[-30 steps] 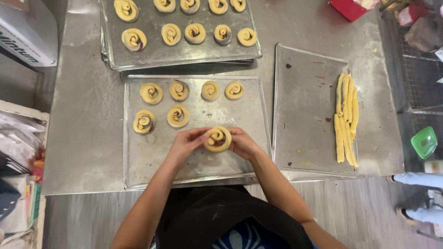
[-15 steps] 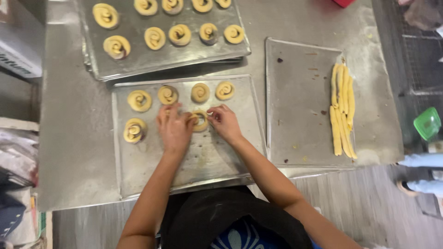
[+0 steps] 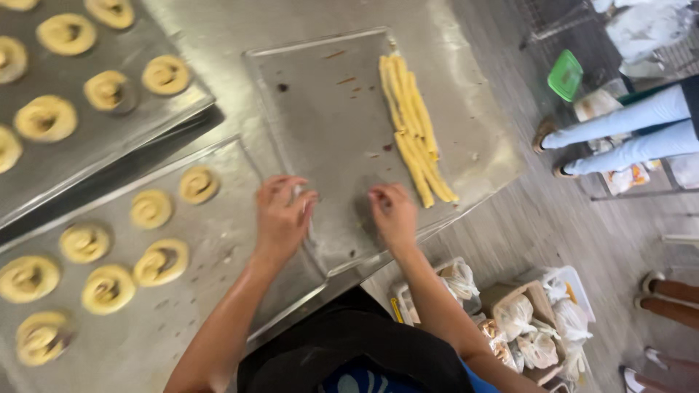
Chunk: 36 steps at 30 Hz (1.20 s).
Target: The person shapes bread rolls by hand. They stretch long strips of dough, coil them into spirals, and place the finished rolls onto metal baking sheets alongside other completed rolls.
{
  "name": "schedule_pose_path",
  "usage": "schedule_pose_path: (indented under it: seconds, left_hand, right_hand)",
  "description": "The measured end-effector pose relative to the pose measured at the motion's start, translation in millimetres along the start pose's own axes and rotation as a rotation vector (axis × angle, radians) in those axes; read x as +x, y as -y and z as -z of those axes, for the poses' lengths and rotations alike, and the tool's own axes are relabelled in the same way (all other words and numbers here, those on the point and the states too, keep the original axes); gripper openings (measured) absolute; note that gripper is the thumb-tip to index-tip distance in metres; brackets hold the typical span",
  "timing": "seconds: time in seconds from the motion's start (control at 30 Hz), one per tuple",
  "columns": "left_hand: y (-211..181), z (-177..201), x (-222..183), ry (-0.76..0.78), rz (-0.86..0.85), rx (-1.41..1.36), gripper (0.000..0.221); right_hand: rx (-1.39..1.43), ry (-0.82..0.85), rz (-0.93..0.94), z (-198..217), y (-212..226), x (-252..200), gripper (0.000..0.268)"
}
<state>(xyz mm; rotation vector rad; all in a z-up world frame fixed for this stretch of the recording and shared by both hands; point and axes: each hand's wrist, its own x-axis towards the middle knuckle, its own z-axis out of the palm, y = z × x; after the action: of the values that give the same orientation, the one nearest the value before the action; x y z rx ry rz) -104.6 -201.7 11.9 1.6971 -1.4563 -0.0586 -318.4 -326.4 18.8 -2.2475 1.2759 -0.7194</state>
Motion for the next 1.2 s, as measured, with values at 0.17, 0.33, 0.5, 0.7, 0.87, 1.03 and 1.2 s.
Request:
schedule_pose_path:
  seconds: [0.17, 0.33, 0.5, 0.7, 0.87, 1.03, 1.2]
  left_hand:
    - [-15.7, -154.9, 73.9, 0.204, -0.192, -0.089, 0.025]
    - [-11.0, -225.0, 123.4, 0.317, -0.203, -0.020, 0.036]
    - [-3.7, -208.2, 152.9, 0.405, -0.262, -0.032, 0.038]
    - [-24.4, -186.3, 141.6, 0.256, 0.005, -0.481, 0.024]
    - [-20.6, -97.3, 125.2, 0.170, 0.174, -0.502, 0.034]
    - [-19.7, 11.5, 111.5, 0.274, 0.233, -0.259, 0.024]
    - [59.4, 144.5, 90.5, 0.069, 0.194, -0.007, 0.020]
  right_hand:
    - [-0.347, 0.006, -0.324, 64.0, -76.2, -1.7, 0.029]
    - [-0.328, 0.122, -0.406, 61.2, -106.1, -5.8, 0.026]
    - [0.586, 0.306, -0.397, 95.9, -109.6, 21.3, 0.024]
    - [1.037, 0.242, -0.213, 167.7, -80.4, 63.8, 0.018]
    - [0.891, 0.112, -0.220, 184.8, -89.6, 84.8, 0.022]
    - [0.456, 0.354, -0.132, 148.6, -74.3, 69.1, 0.025]
    - [0.088, 0.281, -0.217, 162.1, -82.3, 48.8, 0.023]
